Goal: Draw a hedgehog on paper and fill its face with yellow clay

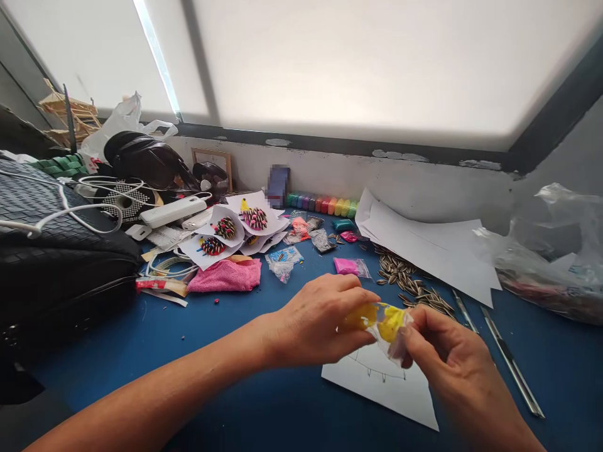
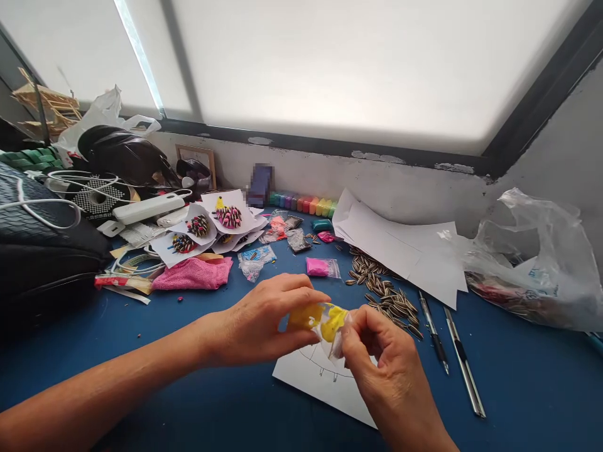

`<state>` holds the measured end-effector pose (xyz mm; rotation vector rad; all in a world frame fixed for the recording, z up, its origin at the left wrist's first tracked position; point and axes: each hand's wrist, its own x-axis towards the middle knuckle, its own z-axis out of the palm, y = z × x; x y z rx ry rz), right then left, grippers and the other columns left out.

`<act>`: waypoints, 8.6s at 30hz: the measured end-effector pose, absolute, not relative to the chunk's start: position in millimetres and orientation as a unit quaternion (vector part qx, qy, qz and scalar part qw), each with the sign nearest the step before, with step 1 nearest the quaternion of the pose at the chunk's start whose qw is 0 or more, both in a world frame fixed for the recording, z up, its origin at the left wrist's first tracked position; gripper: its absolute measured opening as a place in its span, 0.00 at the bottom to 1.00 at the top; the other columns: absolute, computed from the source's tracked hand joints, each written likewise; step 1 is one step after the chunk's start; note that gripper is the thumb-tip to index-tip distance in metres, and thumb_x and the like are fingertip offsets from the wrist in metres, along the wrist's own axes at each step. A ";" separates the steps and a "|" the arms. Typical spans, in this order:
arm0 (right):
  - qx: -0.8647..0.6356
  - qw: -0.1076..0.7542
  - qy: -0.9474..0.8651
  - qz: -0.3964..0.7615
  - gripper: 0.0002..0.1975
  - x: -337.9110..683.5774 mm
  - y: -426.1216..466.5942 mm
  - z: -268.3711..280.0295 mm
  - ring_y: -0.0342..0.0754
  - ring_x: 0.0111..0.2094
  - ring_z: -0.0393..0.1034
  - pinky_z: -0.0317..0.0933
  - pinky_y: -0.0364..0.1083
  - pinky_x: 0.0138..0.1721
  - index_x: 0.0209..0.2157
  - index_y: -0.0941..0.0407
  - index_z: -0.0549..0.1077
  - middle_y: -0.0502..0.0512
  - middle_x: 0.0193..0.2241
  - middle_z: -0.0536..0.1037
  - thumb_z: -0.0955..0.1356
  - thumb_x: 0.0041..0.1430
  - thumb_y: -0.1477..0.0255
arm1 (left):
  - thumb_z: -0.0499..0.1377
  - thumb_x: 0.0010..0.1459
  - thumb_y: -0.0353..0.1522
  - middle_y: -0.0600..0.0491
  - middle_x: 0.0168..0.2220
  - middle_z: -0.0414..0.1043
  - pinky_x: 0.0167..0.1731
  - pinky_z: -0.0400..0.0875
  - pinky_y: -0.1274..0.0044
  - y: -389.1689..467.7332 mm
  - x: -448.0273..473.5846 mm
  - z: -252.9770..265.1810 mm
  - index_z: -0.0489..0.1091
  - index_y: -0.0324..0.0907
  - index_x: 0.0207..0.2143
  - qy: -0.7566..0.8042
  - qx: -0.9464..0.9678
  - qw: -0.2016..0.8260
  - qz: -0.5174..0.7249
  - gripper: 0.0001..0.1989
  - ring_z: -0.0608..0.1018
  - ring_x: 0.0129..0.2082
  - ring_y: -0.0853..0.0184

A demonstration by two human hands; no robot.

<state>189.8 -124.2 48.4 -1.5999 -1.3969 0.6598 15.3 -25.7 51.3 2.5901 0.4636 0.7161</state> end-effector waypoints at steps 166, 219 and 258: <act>-0.661 0.414 -0.571 0.257 0.14 188.2 -119.2 43.2 0.48 0.29 0.71 0.67 0.44 0.29 0.33 0.50 0.80 0.53 0.29 0.78 0.71 0.54 0.55 | 0.66 0.53 0.40 0.52 0.27 0.75 0.26 0.68 0.80 -16.9 21.9 32.8 0.75 0.35 0.32 0.237 0.591 0.738 0.224 0.15 0.74 0.23 0.73; -0.578 0.283 -0.765 0.027 0.06 188.3 -118.5 13.0 0.39 0.24 0.71 0.64 0.38 0.24 0.36 0.51 0.74 0.46 0.29 0.77 0.65 0.63 0.74 | 0.53 0.59 0.28 0.48 0.46 0.71 0.40 0.67 0.71 -14.7 24.7 6.3 0.71 0.42 0.39 0.246 0.961 0.099 0.081 0.09 0.73 0.43 0.61; -0.529 0.162 -0.818 -0.159 0.12 181.1 -131.7 -12.7 0.43 0.25 0.67 0.57 0.43 0.29 0.38 0.55 0.74 0.52 0.26 0.71 0.60 0.69 0.71 | 0.50 0.63 0.25 0.47 0.56 0.70 0.56 0.62 0.68 -6.0 8.5 -17.7 0.70 0.38 0.51 0.125 0.964 0.154 0.175 0.16 0.70 0.57 0.61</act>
